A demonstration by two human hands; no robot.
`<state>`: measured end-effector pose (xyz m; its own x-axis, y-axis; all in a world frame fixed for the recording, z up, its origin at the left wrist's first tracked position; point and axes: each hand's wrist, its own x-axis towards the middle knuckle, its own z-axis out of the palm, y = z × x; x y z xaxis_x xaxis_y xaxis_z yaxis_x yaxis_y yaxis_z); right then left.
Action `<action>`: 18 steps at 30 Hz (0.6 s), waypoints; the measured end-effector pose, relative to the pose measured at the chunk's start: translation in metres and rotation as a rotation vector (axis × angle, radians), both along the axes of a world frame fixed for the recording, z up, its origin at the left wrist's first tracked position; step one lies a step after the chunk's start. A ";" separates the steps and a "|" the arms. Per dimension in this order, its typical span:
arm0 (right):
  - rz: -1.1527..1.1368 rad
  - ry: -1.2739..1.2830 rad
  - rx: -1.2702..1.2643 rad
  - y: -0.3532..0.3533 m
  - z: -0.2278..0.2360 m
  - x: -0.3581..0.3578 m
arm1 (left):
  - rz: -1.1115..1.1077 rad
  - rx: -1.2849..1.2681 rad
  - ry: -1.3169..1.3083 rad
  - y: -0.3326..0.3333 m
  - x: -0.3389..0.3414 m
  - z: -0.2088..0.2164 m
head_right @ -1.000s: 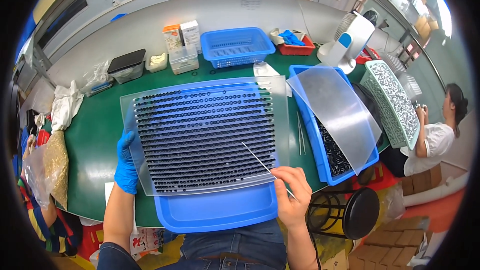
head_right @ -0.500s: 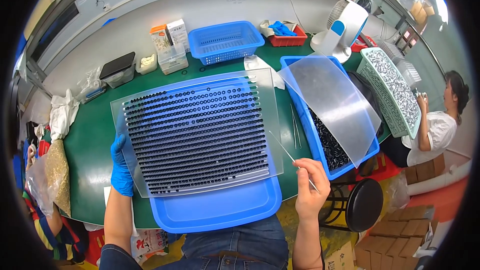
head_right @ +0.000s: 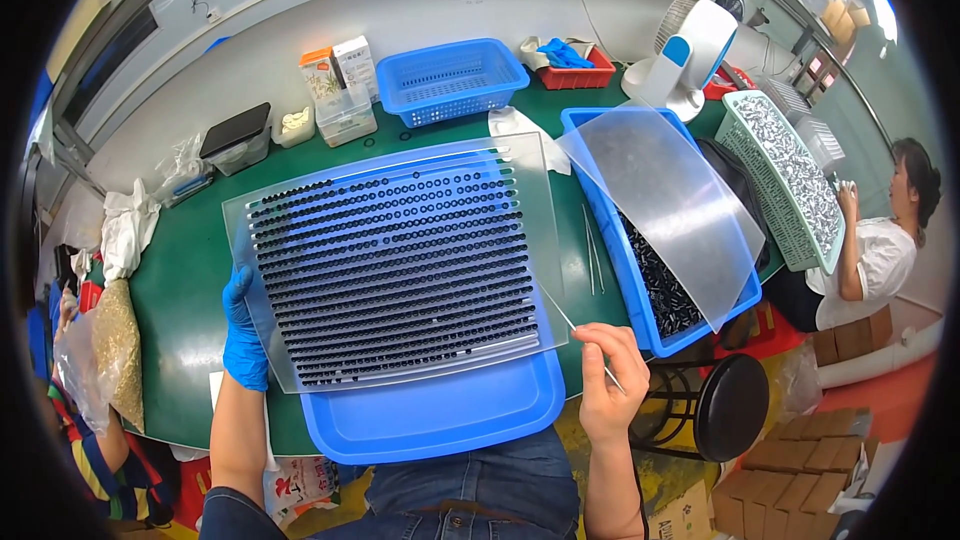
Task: Sorting and arranging small black electronic components into a grid-patterned tray using a thin metal tool.
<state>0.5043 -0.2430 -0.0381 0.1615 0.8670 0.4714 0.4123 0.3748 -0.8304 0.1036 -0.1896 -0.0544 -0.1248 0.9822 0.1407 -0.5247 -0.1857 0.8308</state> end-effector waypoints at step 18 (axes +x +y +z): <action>0.360 -0.148 0.088 -0.001 0.007 -0.057 | -0.012 -0.005 0.005 -0.002 -0.005 0.002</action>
<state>0.4469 -0.2444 -0.0314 -0.2206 0.8113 0.5414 0.3550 0.5838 -0.7302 0.0983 -0.1912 -0.0528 -0.1120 0.9843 0.1367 -0.5230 -0.1753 0.8341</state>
